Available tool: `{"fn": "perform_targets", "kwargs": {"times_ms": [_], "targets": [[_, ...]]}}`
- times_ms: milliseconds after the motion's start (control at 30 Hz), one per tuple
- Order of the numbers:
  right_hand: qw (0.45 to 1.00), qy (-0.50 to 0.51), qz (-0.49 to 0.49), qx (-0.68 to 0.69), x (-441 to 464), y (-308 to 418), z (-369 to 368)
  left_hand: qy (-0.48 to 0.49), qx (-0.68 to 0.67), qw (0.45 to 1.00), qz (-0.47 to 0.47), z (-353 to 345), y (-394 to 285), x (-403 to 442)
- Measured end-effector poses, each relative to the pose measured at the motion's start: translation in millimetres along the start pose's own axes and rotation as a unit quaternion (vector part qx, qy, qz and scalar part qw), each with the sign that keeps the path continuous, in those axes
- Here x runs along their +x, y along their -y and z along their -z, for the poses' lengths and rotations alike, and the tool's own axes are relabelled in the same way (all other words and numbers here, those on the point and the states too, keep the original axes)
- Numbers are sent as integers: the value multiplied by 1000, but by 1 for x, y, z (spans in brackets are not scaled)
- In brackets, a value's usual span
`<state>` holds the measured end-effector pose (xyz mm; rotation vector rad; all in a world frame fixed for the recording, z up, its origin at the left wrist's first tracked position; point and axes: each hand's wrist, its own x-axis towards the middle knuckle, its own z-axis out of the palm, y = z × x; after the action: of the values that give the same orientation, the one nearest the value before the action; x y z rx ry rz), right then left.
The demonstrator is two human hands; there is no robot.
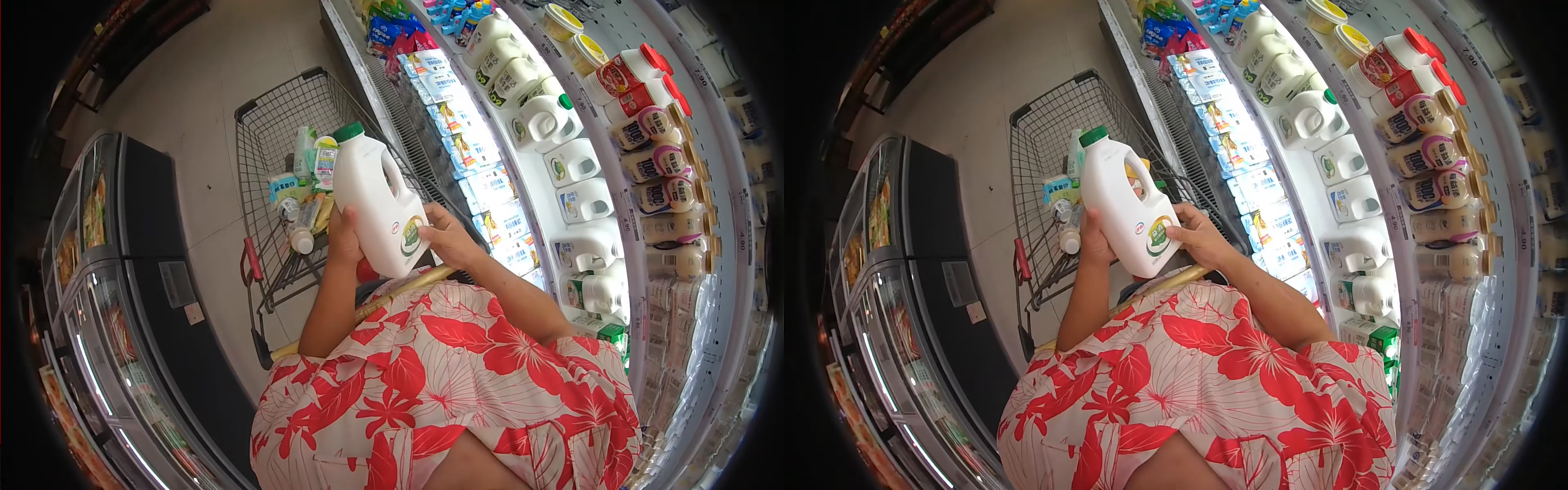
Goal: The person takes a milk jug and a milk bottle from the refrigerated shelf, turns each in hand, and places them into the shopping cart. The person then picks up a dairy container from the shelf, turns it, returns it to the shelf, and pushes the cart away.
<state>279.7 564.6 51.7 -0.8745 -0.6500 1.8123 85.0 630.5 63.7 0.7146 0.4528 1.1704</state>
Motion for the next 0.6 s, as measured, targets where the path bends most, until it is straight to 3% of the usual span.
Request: {"fn": "perform_targets", "kwargs": {"times_ms": [100,233,400,600], "targets": [[999,15,29,6,0,0,-3,24,-47,998,45,23,10,-1],[1000,13,10,-7,-1,2,4,0,-79,996,46,18,9,-2],[998,56,16,24,-1,0,8,59,-85,994,33,25,12,1],[998,55,11,5,-1,4,1,59,-78,994,48,26,12,0]]}}
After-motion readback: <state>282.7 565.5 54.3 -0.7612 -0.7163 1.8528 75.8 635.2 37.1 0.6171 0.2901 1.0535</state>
